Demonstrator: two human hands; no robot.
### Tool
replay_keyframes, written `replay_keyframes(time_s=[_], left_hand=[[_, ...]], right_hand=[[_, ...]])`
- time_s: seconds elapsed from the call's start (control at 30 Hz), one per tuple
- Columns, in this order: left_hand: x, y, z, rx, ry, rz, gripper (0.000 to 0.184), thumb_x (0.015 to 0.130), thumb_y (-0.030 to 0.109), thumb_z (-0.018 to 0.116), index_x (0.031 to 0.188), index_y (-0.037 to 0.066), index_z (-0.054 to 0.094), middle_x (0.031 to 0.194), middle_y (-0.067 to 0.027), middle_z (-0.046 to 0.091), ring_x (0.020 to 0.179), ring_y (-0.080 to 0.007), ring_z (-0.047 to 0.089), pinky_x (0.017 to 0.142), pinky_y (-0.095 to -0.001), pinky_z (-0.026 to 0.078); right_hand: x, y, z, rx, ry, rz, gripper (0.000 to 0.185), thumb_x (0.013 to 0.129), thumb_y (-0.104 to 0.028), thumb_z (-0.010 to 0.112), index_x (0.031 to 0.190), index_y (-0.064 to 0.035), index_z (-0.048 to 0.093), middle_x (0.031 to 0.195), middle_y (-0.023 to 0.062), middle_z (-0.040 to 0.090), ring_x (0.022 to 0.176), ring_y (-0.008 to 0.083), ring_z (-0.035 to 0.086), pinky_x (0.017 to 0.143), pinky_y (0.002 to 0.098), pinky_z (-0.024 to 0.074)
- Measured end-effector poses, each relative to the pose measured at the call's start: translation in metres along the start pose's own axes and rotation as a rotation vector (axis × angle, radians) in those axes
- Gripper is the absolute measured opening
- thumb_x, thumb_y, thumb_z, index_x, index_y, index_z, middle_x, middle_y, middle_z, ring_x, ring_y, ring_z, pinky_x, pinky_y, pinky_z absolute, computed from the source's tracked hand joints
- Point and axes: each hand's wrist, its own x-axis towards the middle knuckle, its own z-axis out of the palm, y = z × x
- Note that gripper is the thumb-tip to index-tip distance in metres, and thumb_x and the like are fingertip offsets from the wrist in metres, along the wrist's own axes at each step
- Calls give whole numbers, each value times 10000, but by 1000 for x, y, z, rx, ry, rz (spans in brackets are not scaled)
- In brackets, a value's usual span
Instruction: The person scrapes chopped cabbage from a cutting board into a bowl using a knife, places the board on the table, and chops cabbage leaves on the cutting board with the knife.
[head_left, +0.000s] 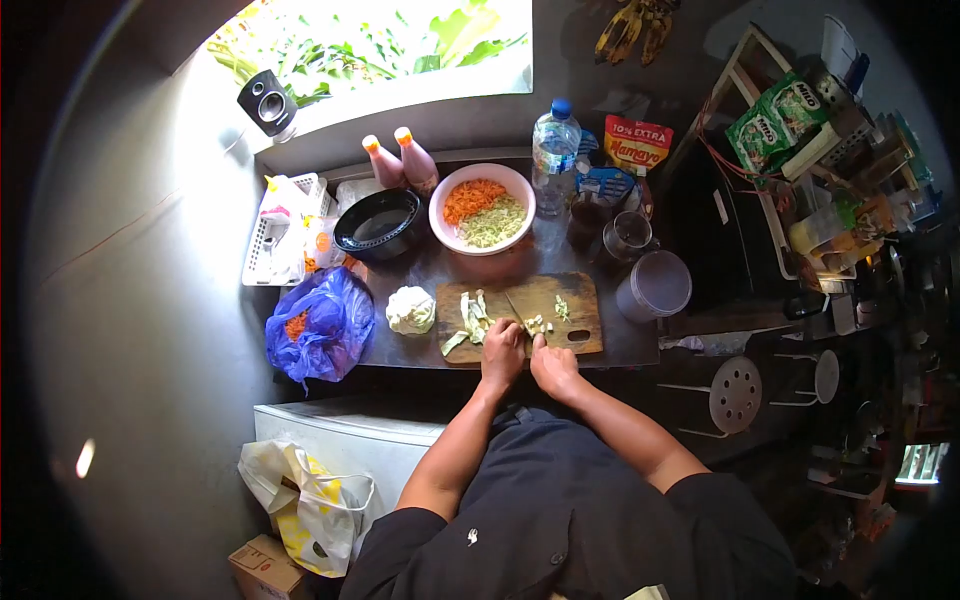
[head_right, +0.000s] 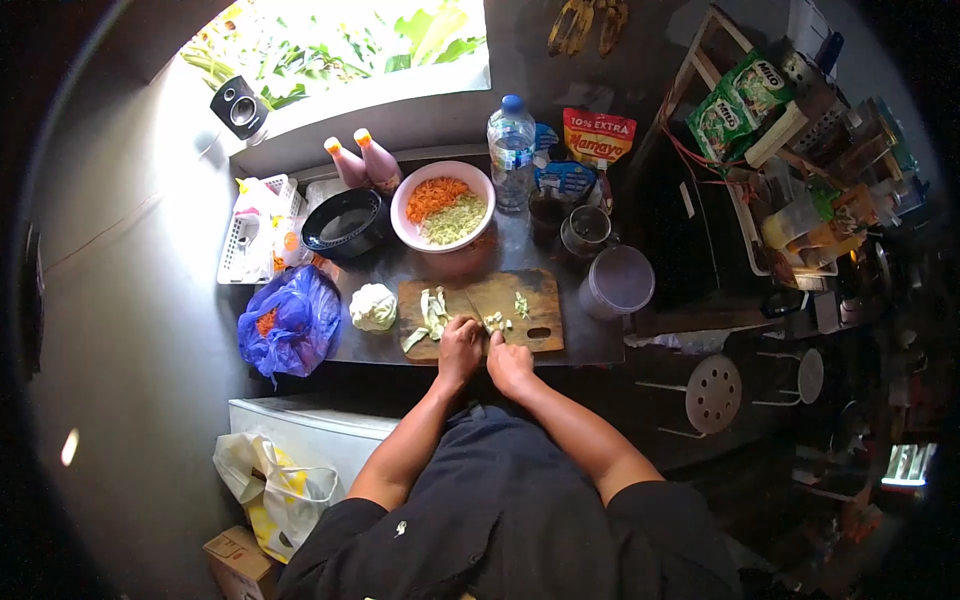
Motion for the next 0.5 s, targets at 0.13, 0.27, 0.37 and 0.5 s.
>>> replay_keyframes(time_s=[0.13, 0.27, 0.37, 0.5], left_hand=[[1, -1, 0, -12, -1, -6, 74, 788, 6, 705, 842, -8, 657, 916, -164, 651, 848, -366, 644, 749, -428, 521], [1, -1, 0, -5, -13, 1, 85, 779, -1, 705, 844, -7, 650, 915, -157, 651, 849, -367, 643, 752, -421, 521], [1, -1, -1, -13, -42, -23, 91, 798, -10, 669, 884, 6, 643, 903, -163, 630, 886, -382, 614, 787, -449, 498], [0, 2, -2, -6, -71, -73, 84, 816, -6, 654, 895, 13, 633, 873, -157, 611, 855, -381, 596, 760, -460, 482]], right_hand=[[7, -3, -7, 73, 54, -23, 231, 980, -162, 433, 1118, -21, 552, 849, 192, 742, 802, 322, 748, 708, 463, 592], [-11, -3, -4, 37, 41, -41, 214, 956, -119, 448, 1108, 20, 504, 813, 244, 716, 781, 370, 736, 679, 484, 582], [5, 5, 4, 128, 37, -29, 299, 1018, -190, 353, 1115, 31, 530, 887, 258, 719, 801, 402, 726, 677, 505, 577], [4, -1, -3, 154, 25, -29, 351, 1039, -210, 303, 1123, 32, 542, 888, 254, 720, 817, 421, 719, 707, 510, 574]])
